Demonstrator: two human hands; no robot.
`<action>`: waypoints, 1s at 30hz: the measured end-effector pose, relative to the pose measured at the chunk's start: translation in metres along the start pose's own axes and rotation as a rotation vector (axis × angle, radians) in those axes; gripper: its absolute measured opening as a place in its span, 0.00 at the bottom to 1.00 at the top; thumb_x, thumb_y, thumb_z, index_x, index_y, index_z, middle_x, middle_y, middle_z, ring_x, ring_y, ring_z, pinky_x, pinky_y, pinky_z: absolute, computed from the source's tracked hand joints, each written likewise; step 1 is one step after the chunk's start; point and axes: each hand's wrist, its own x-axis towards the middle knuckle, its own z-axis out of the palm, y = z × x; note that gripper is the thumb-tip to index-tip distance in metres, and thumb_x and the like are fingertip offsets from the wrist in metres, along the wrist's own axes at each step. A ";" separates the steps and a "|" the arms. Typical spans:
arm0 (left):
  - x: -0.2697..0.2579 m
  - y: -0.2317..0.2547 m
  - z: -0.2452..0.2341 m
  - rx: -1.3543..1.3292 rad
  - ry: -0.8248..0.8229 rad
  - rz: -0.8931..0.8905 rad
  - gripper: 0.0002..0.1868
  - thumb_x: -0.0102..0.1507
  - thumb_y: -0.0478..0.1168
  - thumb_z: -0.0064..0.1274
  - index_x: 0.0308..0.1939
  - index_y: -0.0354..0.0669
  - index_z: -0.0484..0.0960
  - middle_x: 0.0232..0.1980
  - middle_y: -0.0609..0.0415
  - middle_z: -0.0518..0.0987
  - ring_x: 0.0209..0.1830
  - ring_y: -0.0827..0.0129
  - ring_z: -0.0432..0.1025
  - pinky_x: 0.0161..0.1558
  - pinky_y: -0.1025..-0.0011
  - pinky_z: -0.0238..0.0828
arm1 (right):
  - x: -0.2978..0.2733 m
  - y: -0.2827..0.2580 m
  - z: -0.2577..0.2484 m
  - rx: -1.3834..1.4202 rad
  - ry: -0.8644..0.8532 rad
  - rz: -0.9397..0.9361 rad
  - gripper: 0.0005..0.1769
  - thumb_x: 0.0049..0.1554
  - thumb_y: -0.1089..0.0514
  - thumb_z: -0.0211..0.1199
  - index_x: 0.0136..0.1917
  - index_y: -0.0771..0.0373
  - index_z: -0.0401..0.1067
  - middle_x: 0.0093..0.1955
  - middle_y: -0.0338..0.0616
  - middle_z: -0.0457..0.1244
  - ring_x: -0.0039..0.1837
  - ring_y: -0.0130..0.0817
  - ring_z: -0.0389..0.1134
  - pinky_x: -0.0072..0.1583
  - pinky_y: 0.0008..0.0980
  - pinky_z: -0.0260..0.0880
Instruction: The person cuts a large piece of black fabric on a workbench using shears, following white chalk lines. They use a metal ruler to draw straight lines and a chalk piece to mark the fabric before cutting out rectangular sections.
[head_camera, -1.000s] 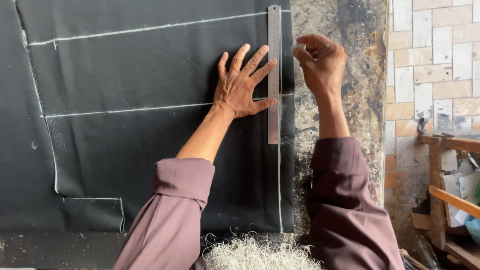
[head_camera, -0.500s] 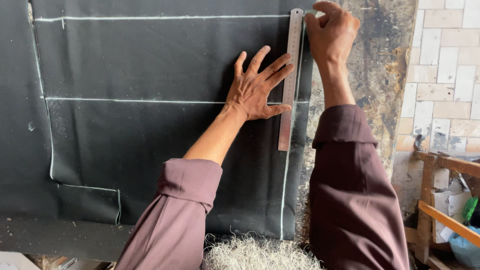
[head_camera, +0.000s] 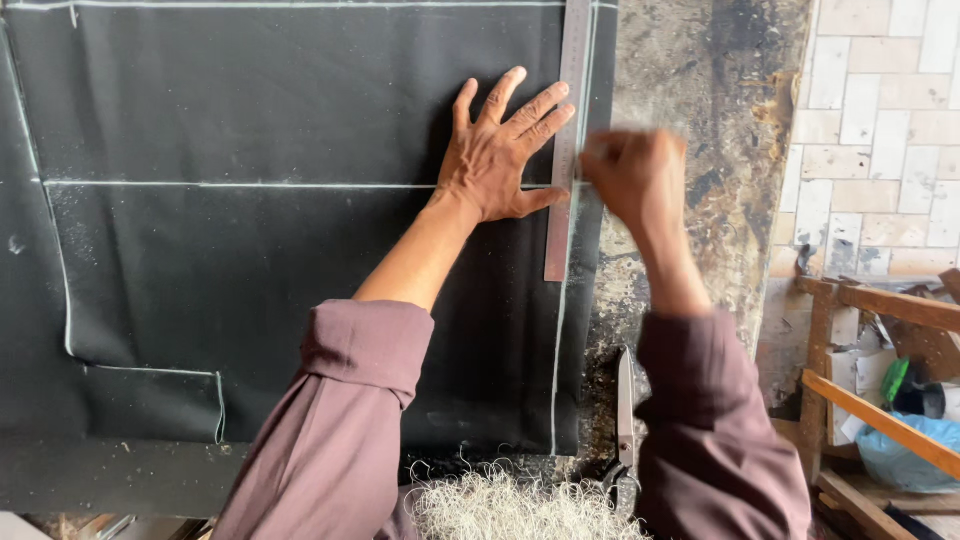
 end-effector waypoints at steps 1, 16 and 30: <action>0.000 -0.001 0.001 -0.014 0.036 0.015 0.56 0.54 0.83 0.49 0.79 0.66 0.57 0.83 0.71 0.48 0.83 0.53 0.38 0.76 0.33 0.26 | -0.026 -0.006 -0.003 -0.042 -0.039 0.010 0.07 0.54 0.61 0.69 0.46 0.61 0.83 0.30 0.45 0.69 0.27 0.26 0.67 0.31 0.28 0.66; -0.008 -0.004 0.018 -0.021 0.239 0.096 0.49 0.58 0.73 0.56 0.76 0.52 0.68 0.81 0.56 0.59 0.82 0.50 0.45 0.75 0.32 0.30 | -0.159 -0.069 -0.003 -0.136 -0.233 0.692 0.17 0.56 0.41 0.66 0.45 0.57 0.76 0.37 0.47 0.69 0.38 0.39 0.70 0.42 0.45 0.71; -0.007 -0.005 0.016 0.005 0.263 0.089 0.41 0.62 0.67 0.50 0.73 0.52 0.71 0.80 0.57 0.61 0.82 0.53 0.48 0.77 0.35 0.32 | -0.152 -0.099 0.013 -0.030 0.191 0.397 0.22 0.54 0.53 0.73 0.54 0.63 0.66 0.51 0.52 0.62 0.40 0.46 0.68 0.36 0.40 0.71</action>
